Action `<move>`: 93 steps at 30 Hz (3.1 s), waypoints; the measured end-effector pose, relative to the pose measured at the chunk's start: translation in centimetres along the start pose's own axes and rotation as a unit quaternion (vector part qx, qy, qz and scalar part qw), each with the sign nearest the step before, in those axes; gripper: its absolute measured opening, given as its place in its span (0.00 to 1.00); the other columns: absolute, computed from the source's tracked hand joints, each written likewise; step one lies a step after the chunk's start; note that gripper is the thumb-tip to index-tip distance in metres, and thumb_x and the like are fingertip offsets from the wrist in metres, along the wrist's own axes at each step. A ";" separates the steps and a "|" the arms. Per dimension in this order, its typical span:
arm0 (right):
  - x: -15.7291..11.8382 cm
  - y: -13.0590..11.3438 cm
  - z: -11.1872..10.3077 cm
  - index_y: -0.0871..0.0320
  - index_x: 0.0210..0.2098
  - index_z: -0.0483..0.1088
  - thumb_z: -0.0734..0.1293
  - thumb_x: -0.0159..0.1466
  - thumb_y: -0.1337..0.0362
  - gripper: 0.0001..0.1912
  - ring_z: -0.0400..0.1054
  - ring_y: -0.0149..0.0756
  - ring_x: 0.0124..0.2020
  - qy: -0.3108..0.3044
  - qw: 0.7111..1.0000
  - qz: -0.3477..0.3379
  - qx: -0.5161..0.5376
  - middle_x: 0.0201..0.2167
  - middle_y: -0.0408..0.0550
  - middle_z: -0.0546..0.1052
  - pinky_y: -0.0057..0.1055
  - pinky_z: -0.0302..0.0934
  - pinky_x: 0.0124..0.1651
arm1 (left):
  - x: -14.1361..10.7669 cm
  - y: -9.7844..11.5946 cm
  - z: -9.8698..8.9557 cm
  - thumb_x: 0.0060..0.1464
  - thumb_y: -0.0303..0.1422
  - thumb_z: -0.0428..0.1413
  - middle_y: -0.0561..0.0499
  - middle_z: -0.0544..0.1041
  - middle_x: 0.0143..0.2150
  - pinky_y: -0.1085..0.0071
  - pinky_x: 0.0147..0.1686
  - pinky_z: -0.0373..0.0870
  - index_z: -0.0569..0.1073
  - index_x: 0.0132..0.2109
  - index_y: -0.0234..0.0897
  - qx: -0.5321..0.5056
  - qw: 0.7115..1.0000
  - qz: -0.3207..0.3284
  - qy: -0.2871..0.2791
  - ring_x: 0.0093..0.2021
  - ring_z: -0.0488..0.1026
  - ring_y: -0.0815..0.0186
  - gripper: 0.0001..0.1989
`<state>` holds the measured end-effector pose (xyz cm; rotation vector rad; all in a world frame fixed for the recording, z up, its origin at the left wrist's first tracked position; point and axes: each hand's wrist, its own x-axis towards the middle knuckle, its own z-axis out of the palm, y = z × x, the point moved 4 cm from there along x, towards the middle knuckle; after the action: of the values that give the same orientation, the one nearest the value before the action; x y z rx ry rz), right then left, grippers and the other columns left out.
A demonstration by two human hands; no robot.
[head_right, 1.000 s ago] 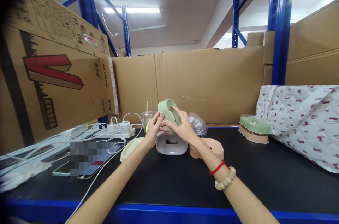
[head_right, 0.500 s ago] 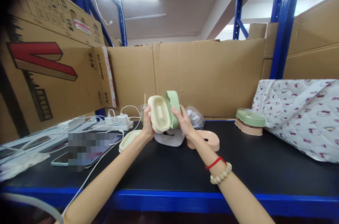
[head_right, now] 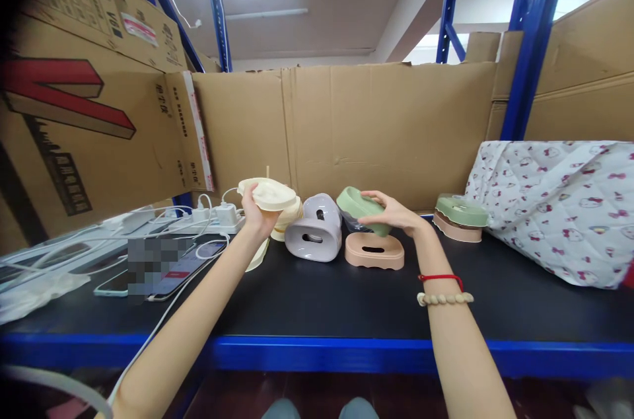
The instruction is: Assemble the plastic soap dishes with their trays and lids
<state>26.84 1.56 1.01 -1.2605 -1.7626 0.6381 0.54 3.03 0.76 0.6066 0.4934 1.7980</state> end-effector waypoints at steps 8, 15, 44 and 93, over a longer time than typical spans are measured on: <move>0.4 3.2 -0.2 0.49 0.41 0.75 0.77 0.34 0.60 0.32 0.73 0.41 0.34 -0.178 0.963 -0.035 -0.199 0.38 0.46 0.77 0.30 0.67 0.28 | -0.1 0.0 -0.6 0.57 0.33 0.42 0.46 0.76 0.33 0.73 0.28 0.73 0.71 0.37 0.34 0.055 0.995 -0.003 0.086 0.39 0.76 0.61 0.13; -0.5 1.7 1.0 0.50 0.52 0.68 0.75 0.36 0.50 0.42 0.67 0.48 0.52 -0.220 0.940 0.100 -0.242 0.53 0.50 0.70 0.35 0.66 0.47 | 0.3 0.4 -1.0 0.56 0.29 0.49 0.50 0.75 0.33 0.79 0.25 0.72 0.68 0.38 0.34 0.095 0.987 0.044 0.119 0.30 0.75 0.70 0.05; 1.7 2.1 0.3 0.54 0.22 0.73 0.68 0.46 0.61 0.05 0.72 0.40 0.32 0.210 0.971 -0.096 -0.062 0.26 0.45 0.78 0.40 0.66 0.43 | 3.3 0.3 -3.4 0.36 0.30 0.64 0.45 0.77 0.38 0.67 0.43 0.65 0.74 0.31 0.35 0.446 0.889 0.099 -0.001 0.44 0.72 0.59 0.10; -1.6 3.4 -3.0 0.57 0.52 0.59 0.68 0.46 0.47 0.38 0.57 0.54 0.56 0.501 0.859 -0.024 -0.101 0.52 0.60 0.64 0.50 0.53 0.56 | -4.3 -1.9 2.7 0.49 0.32 0.54 0.51 0.73 0.31 0.71 0.33 0.64 0.72 0.36 0.39 0.438 0.772 0.370 -0.273 0.32 0.69 0.68 0.06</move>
<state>31.30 1.05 -0.74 -1.3217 -0.9677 -0.2571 4.69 -0.41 1.08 2.1601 0.7375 1.8784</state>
